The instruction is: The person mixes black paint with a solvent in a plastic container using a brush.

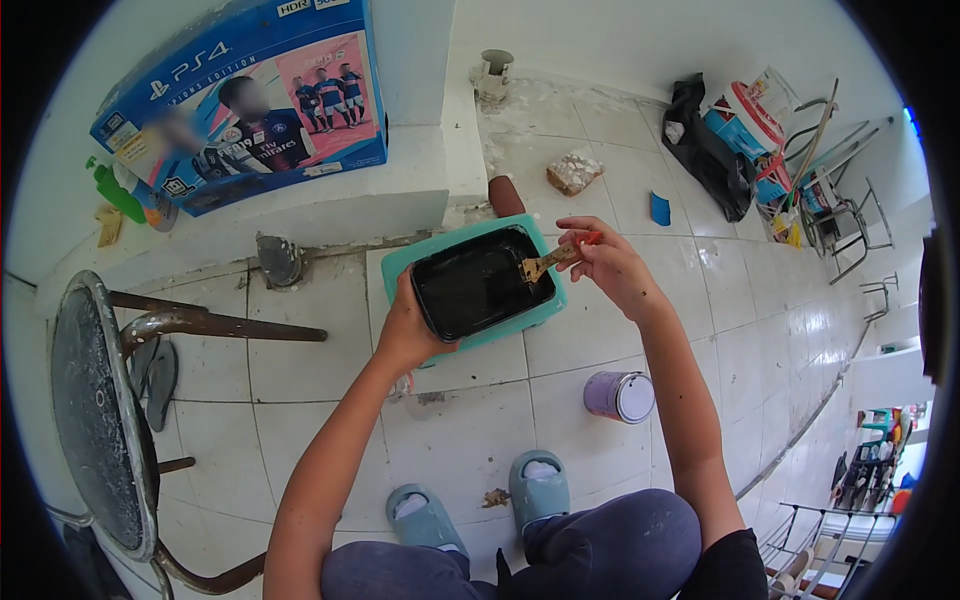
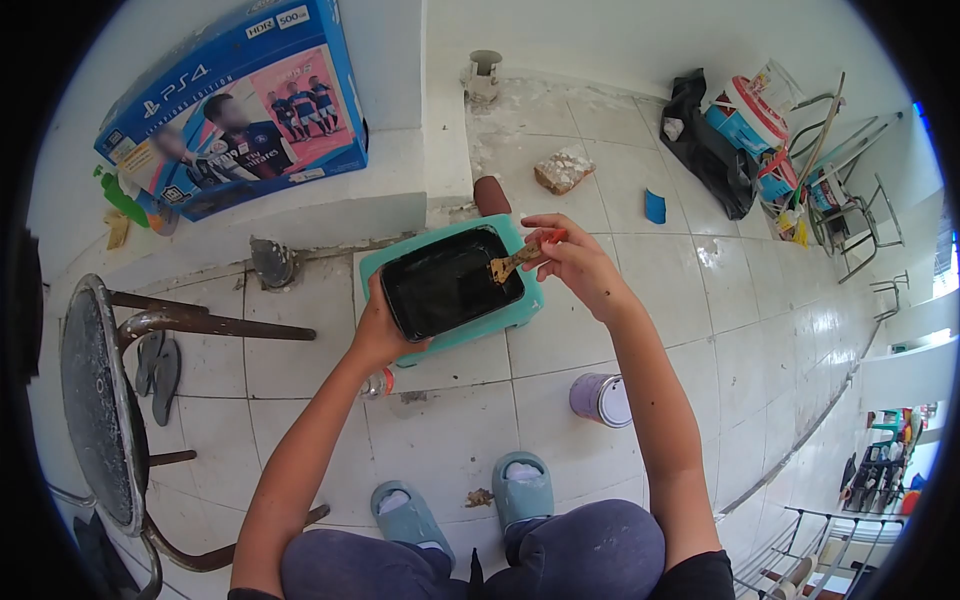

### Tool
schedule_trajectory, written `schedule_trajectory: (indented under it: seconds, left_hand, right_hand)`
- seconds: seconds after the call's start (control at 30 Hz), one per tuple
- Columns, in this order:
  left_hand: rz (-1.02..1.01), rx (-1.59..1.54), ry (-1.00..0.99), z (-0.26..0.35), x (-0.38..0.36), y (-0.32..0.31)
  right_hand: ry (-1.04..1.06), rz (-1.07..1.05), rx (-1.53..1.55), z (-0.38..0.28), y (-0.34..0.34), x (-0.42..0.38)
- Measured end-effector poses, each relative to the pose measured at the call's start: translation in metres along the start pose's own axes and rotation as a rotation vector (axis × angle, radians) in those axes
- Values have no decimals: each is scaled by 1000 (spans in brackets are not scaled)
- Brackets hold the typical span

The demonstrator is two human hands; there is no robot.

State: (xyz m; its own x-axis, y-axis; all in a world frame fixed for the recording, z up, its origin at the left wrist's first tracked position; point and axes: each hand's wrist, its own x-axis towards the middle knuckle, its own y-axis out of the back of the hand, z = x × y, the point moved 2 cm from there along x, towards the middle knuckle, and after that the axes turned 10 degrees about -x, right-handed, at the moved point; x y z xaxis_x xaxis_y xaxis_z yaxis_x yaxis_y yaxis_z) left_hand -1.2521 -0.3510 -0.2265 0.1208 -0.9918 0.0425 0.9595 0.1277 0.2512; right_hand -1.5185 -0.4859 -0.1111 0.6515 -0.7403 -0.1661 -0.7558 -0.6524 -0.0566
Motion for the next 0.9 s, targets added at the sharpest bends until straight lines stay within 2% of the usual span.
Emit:
schedule_trajectory:
  seconds: [0.07,0.1,0.17,0.3,0.47,0.67,0.83,0.9]
  left_hand:
    - [0,5,-10,0,0,0]
    - [-1,9,-20,1,0,0]
    - [-3,-5,-2,3,0,0]
    - [-2,6,-34,5,0,0]
    - [-16,-27,24,6,-1,1]
    - [-20,-41,33,3,1,0]
    - [-18,-68,59,5,1,0]
    - [-34,39,-17,5,1,1]
  right_hand:
    - [-48,164,-88,5,-3,4]
    - [-47,165,-88,7,-1,6]
    - [-171,228,-331,14,5,10]
    - [-177,211,-251,17,-9,12]
    - [-69,183,-369,20,-31,19]
    - [-126,62,-357,12,-50,25]
    - [-123,94,-476,10,-66,30]
    - [-111,127,-509,12,-64,31]
